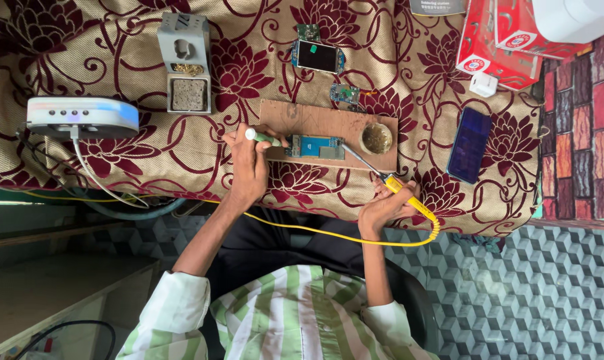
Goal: The person solders a blue circuit board using a soldering iron and solder wire. They repeatedly apply solder to specific points on the board while holding it steady with the other hand. The board remains on a wooden work surface throughout the task.
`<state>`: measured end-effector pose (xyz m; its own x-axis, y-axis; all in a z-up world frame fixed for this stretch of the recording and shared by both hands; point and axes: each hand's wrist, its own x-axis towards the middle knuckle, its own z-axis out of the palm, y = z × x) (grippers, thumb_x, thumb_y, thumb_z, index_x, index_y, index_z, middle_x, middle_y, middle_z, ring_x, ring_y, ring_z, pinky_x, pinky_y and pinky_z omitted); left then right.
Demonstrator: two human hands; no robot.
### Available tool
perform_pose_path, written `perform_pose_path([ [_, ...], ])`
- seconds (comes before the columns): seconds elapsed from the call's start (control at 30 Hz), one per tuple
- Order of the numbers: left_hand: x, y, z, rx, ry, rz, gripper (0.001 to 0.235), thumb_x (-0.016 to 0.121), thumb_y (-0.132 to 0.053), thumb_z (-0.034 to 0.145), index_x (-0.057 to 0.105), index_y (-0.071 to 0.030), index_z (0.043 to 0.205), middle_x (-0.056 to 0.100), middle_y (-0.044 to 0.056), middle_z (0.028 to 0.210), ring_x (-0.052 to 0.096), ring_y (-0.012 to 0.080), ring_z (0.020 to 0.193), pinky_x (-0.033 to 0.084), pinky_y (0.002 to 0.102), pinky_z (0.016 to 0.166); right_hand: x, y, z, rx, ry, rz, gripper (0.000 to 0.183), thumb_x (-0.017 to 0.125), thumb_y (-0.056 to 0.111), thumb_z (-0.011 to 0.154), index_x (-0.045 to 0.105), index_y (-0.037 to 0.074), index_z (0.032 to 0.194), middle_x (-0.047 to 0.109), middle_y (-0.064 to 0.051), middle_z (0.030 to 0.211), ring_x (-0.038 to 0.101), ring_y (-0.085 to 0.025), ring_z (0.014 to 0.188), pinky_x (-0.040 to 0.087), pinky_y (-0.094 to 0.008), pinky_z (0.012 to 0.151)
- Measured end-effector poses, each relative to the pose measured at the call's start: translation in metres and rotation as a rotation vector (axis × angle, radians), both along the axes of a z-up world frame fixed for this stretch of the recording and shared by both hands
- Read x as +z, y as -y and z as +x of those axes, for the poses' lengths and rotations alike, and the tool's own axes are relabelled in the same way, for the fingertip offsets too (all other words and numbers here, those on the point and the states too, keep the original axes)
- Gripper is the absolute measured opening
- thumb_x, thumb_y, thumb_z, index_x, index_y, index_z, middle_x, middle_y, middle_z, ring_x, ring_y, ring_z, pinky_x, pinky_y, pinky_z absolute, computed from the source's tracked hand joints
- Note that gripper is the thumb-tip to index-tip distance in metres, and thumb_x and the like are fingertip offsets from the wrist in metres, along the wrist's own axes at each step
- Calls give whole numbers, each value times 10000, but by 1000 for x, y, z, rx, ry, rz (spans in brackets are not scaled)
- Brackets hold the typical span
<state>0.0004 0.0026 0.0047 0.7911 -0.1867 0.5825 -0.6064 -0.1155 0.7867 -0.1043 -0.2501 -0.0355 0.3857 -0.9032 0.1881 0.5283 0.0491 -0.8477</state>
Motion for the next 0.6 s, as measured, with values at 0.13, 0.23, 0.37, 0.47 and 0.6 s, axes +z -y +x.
perform_pose_path([
  [0.13,0,0,-2,47,-15,38,160,404,-49,1069,551,15,1058,701,110,981,681,223,912,353,404,906,2,-6,-6,-89,-173,-271,274,516,199,1049,466,-4,872,517,-83,716,495,-173,590,490,-322,610],
  [0.23,1,2,-1,24,-59,-34,151,409,-73,1097,528,17,1078,660,149,1021,698,248,963,447,379,913,9,-11,-11,-205,-324,-677,259,477,154,1097,454,-23,909,516,-116,789,530,-201,646,501,-321,638],
  [0.37,0,3,-1,19,-20,-14,159,395,-88,1110,508,19,1075,700,148,980,706,253,939,418,407,938,34,-18,-22,-321,-615,-1097,275,523,68,1038,424,20,786,462,-130,726,474,-267,596,374,-390,600],
  [0.47,1,2,0,-64,-132,-66,183,387,-115,1114,518,13,1103,710,115,956,712,218,932,472,389,926,64,-27,-29,-281,-662,-1370,316,562,5,996,395,19,728,423,-123,650,409,-280,525,281,-404,511],
  [0.6,1,1,-3,98,54,172,184,394,-102,1079,545,2,1065,767,95,933,616,242,881,300,452,912,92,-40,-21,-139,-551,-1026,336,580,35,943,372,32,680,332,-112,559,312,-266,466,256,-411,485],
])
